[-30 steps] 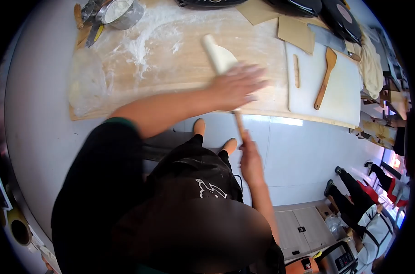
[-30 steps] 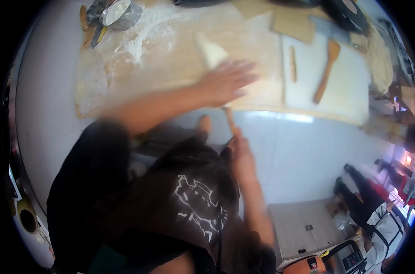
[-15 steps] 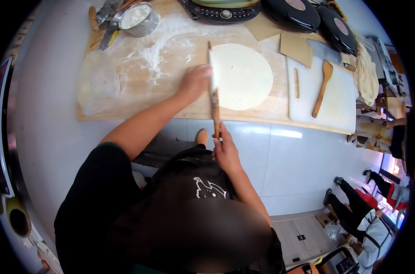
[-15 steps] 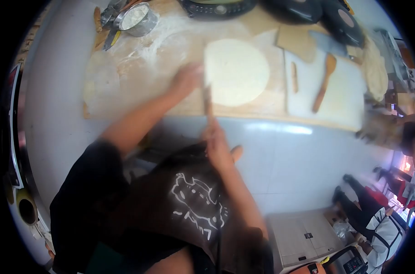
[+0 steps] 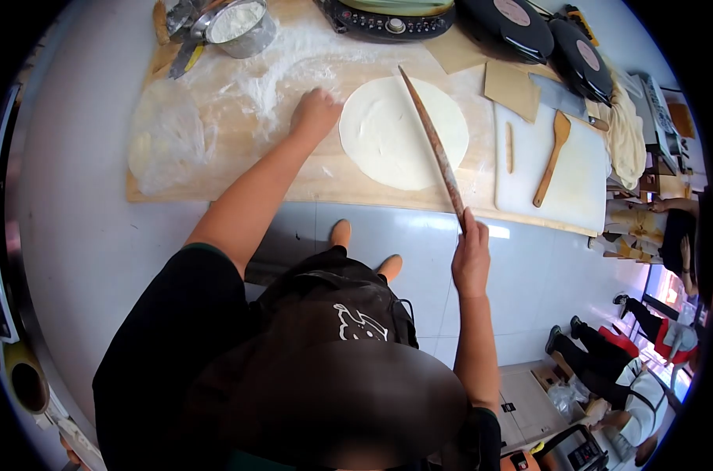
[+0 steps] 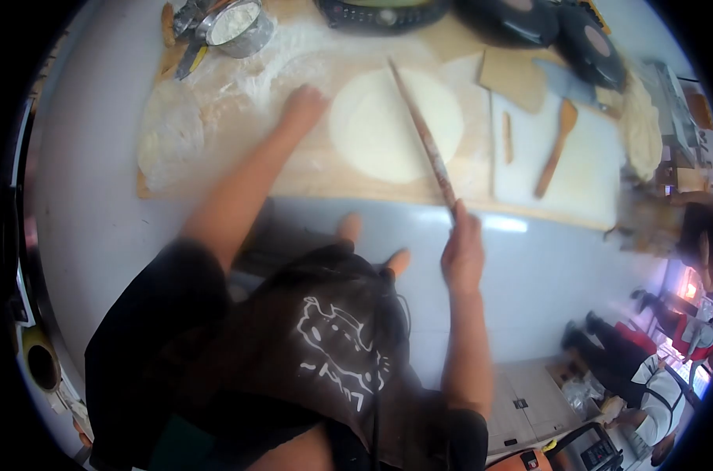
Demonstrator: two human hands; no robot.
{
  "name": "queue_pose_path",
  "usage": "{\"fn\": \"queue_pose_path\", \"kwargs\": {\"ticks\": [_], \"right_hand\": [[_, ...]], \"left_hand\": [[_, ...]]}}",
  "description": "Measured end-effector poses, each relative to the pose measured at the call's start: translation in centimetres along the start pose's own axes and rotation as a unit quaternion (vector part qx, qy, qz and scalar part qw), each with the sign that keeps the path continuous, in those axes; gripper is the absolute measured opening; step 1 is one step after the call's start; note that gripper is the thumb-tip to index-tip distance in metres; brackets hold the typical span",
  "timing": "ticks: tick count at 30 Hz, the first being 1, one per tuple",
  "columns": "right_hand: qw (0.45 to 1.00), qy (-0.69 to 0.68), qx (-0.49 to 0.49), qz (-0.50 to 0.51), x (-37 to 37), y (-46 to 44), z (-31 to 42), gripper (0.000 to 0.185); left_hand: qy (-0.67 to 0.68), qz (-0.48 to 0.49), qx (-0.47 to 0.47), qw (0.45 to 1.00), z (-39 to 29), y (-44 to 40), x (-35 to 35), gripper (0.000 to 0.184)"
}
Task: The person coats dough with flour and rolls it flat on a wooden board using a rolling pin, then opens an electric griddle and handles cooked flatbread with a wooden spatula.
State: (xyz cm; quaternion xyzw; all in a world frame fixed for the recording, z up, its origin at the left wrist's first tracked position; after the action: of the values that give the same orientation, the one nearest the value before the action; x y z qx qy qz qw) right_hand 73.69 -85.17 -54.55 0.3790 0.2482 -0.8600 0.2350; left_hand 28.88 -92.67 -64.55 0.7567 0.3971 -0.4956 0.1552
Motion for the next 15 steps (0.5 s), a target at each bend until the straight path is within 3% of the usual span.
{"fn": "queue_pose_path", "kwargs": {"ticks": [3, 6, 9, 10, 11, 12, 13, 14, 15], "right_hand": [[0.998, -0.013, 0.062, 0.018, 2.2, 2.5, 1.1, 0.056], [0.995, -0.011, 0.100, 0.027, 3.7, 3.7, 2.2, 0.055], [0.995, 0.026, 0.095, 0.030, 4.0, 3.3, 2.5, 0.054], [0.995, 0.032, 0.090, 0.031, 4.0, 3.1, 2.4, 0.054], [0.997, 0.028, 0.070, 0.020, 3.9, 2.9, 2.2, 0.052], [0.998, 0.022, 0.051, 0.013, 3.5, 2.8, 2.0, 0.049], [0.999, 0.017, 0.029, 0.003, 3.5, 2.6, 1.4, 0.047], [0.995, -0.050, 0.075, 0.029, 4.5, 2.6, -0.2, 0.044], [0.984, -0.116, 0.119, 0.059, 5.6, 2.7, -2.0, 0.042]], "left_hand": [[0.038, 0.095, -0.129, 0.986, -1.3, 3.5, -3.1, 0.038], [-0.061, 0.066, 0.039, 0.995, -1.6, 3.6, 0.2, 0.039], [-0.052, 0.121, 0.067, 0.989, -3.8, 2.2, 0.6, 0.035], [0.093, 0.152, -0.056, 0.982, -6.1, 1.5, -1.3, 0.030], [0.273, 0.173, -0.161, 0.933, -8.2, 1.0, -2.4, 0.030], [0.472, 0.192, -0.236, 0.828, -11.4, 0.6, -3.7, 0.030], [0.618, 0.197, -0.262, 0.714, -14.6, 0.0, -5.7, 0.031], [0.702, 0.189, -0.239, 0.644, -17.9, -0.4, -8.6, 0.032], [0.716, 0.142, -0.169, 0.662, -20.3, -1.0, -11.5, 0.031]]}}
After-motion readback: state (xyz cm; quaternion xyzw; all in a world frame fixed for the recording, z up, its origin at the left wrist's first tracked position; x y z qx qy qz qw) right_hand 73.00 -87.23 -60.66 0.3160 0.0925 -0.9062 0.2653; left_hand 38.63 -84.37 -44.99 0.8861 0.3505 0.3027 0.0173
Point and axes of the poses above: each hand's wrist, its own y-axis away from the middle knuckle, its own x-axis out of the palm, z = x × y, the point moved 6 cm from there along -y, towards the middle knuckle, and after that the axes turned 12 degrees about -z, right-handed, at the moved point
